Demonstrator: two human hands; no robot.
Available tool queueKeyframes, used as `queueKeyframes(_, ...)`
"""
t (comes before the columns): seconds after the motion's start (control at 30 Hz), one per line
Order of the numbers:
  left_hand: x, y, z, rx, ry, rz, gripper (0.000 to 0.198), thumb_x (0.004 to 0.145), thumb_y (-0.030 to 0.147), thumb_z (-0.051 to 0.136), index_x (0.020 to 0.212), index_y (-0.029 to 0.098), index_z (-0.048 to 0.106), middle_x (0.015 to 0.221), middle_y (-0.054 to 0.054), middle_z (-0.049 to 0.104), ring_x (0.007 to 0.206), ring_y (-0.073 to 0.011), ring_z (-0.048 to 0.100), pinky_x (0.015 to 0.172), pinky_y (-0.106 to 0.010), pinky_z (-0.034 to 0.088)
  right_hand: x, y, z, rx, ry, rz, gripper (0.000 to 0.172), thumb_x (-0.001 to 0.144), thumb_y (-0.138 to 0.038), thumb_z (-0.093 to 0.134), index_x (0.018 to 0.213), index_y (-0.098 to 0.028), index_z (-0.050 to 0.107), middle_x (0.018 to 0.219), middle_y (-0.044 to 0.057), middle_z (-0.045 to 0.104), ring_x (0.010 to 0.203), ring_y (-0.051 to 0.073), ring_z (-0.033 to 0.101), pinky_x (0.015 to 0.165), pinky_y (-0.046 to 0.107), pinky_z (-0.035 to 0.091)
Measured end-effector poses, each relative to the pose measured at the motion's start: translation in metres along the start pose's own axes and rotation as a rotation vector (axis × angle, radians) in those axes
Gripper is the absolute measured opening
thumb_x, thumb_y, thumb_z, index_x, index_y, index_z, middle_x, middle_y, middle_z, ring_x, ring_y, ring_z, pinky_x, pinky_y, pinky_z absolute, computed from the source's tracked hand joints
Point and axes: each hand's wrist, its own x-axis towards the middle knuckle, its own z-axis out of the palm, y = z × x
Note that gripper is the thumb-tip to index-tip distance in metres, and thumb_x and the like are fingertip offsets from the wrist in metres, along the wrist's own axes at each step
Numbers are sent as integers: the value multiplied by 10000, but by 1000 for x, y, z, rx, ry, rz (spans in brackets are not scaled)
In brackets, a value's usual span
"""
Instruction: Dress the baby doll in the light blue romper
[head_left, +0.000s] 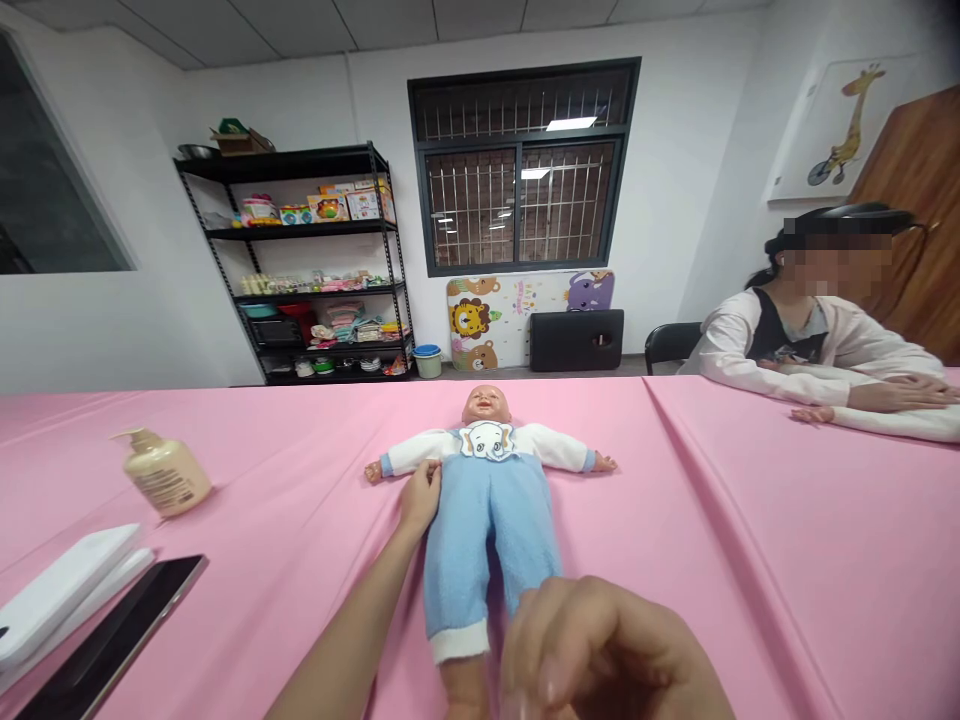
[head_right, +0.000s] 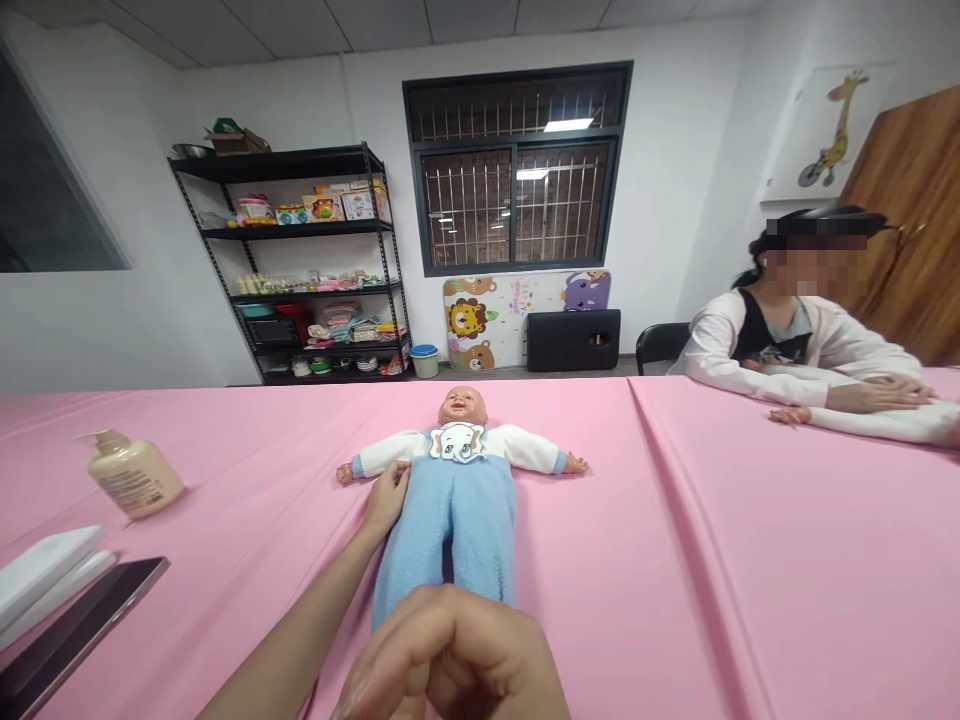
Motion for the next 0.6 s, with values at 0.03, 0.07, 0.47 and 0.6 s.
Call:
queueKeyframes(0.03,0,0,0,6,0,-2,222,861,281,405,944,168,577,954,-79,642,888,-221,589,826,-335,430,1,0,1,-39,9,-4,102,783,-255,651,831,-188,591,730,46,607,641,119,585,564,227,499)
queueKeyframes(0.07,0,0,0,9,1,-2,220,859,276,407,947,167,577,956,-80,642,890,-220,588,827,-333,430,2,0,2,-76,19,-12,113,772,-246,660,827,-182,585,726,48,608,635,121,582,553,228,496)
queueKeyframes(0.47,2,2,0,-165,92,-83,197,803,240,448,902,141,587,957,-98,642,930,-245,581,890,-385,419,55,100,-113,-1211,416,79,253,815,-278,541,1008,-122,590,1027,112,595,1021,254,499,930,428,369)
queueKeyframes(0.6,1,13,7,-403,44,-301,246,816,281,471,910,101,610,1030,-130,638,999,-270,566,937,-392,402,52,154,-171,-942,545,511,546,799,-419,532,1182,-32,495,1190,188,521,1113,284,481,973,411,368)
